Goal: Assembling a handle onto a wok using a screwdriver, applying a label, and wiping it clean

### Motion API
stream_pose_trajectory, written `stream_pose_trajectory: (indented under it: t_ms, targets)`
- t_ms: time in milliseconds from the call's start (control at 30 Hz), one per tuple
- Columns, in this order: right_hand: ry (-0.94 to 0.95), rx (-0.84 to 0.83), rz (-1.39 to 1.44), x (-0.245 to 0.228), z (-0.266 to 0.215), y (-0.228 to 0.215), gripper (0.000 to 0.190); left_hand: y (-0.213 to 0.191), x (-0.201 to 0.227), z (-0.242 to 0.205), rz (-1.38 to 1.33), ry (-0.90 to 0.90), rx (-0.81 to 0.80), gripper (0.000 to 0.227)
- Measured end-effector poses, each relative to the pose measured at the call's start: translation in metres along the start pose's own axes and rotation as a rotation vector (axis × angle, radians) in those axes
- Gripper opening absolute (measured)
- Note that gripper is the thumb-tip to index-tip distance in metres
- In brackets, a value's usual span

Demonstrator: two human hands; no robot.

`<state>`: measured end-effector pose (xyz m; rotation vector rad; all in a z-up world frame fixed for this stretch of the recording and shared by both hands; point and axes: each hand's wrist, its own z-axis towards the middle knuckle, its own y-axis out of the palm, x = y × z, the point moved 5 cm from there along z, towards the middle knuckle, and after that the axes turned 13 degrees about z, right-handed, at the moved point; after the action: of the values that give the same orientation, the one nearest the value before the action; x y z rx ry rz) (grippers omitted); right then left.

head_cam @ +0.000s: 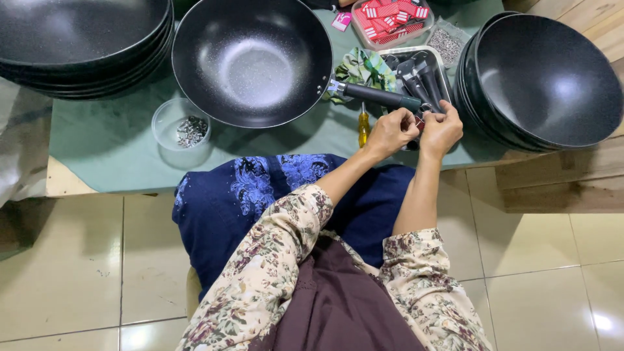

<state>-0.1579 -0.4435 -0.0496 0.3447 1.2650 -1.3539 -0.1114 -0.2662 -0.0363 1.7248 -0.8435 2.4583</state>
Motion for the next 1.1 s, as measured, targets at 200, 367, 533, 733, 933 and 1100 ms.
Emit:
stream_pose_trajectory:
  t_ms: [200,367,533,733,933,1100]
  targets:
    - [0.003,0.027,-0.084,0.02,0.011,0.01,0.038,-0.001,-0.004,0.001,0.008,-0.005,-0.003,0.013]
    - [0.016,0.002,-0.044,0.027,0.011,0.016,0.025,-0.005,0.003,0.0,0.035,-0.01,-0.011,0.013]
    - [-0.002,-0.001,-0.041,0.024,0.013,0.013,0.017,-0.005,0.004,0.003,0.031,-0.019,-0.006,0.012]
    - [-0.113,-0.004,-0.039,0.016,0.01,0.016,0.013,-0.011,0.016,0.006,0.043,-0.013,-0.008,0.013]
    - [-0.165,-0.025,0.017,0.006,0.007,0.013,0.011,-0.015,0.024,0.012,0.056,0.0,0.007,0.012]
    - [0.037,-0.097,0.334,-0.002,0.0,0.015,0.014,-0.021,0.026,0.015,0.05,0.017,0.07,0.011]
